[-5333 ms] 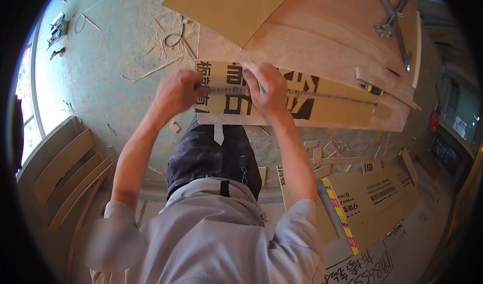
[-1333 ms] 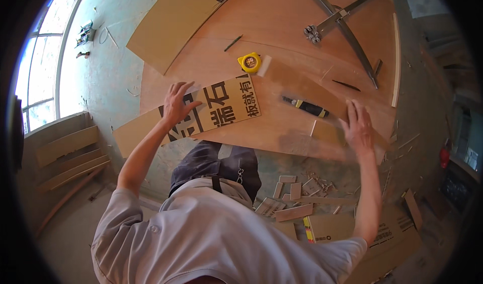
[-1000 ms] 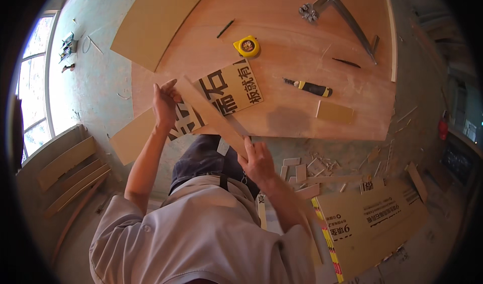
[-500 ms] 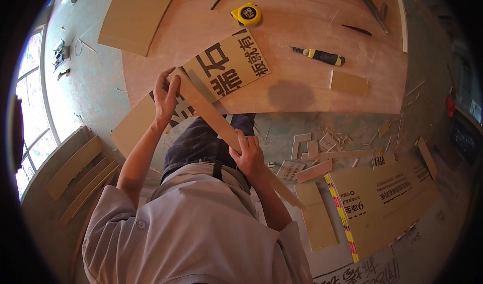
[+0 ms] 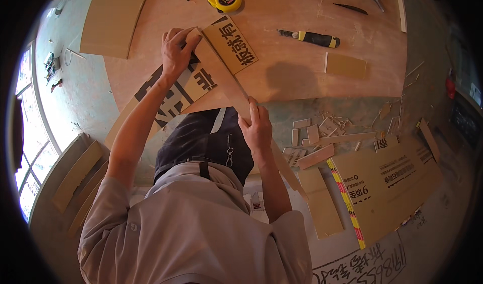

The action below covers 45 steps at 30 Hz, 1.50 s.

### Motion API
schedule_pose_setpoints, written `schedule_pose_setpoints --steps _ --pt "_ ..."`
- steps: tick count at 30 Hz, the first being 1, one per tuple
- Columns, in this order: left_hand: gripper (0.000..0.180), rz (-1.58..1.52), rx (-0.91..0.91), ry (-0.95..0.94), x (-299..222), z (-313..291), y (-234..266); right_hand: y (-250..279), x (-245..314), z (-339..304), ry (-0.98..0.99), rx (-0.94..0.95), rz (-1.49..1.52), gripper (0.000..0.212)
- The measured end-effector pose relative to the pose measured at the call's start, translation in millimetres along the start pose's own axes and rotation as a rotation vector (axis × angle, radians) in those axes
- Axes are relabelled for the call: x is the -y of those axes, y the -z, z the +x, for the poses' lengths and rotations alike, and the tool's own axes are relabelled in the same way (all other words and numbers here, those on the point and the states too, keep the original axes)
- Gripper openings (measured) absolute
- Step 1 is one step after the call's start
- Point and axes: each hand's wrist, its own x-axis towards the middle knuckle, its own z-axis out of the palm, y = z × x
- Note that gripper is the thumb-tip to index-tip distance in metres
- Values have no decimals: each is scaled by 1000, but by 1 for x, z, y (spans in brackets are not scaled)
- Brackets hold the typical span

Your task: Measuring, marking, cutting, and applying adhesive to wood-based panels in a renovation site.

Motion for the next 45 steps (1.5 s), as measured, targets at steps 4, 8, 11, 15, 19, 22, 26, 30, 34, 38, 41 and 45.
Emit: schedule_pose_setpoints --steps 4,8,11,15,19,22,26,30,34,38,41,45 --pt "31 8 9 15 5 -2 -9 3 -6 3 -11 28 8 62" --pt "30 45 16 19 7 -3 -12 6 -7 5 -37 71 44 63" --pt "30 75 16 19 6 -2 -12 8 -7 5 -48 96 68 63" --pt "30 99 11 18 6 -3 -14 10 -10 8 -35 100 71 63" --pt "30 99 -7 2 7 -3 -17 12 -11 10 -41 117 74 63" --pt "30 106 -12 -14 8 -2 -17 12 -11 10 -38 117 83 63" --pt "30 110 -21 -35 4 -1 -13 11 -9 12 -36 113 71 63" --pt "29 50 -32 24 -4 -1 -13 11 -10 10 -33 108 56 63" --pt "26 62 -60 0 -4 -2 -14 10 -12 10 -27 106 36 64" --pt "25 53 -51 5 -3 -1 -14 9 -12 10 -25 110 36 65" --pt "25 55 -40 8 -1 -1 -15 9 -12 11 -26 111 45 65" --pt "24 57 -62 -16 -4 1 -15 9 -13 10 -29 109 49 66"
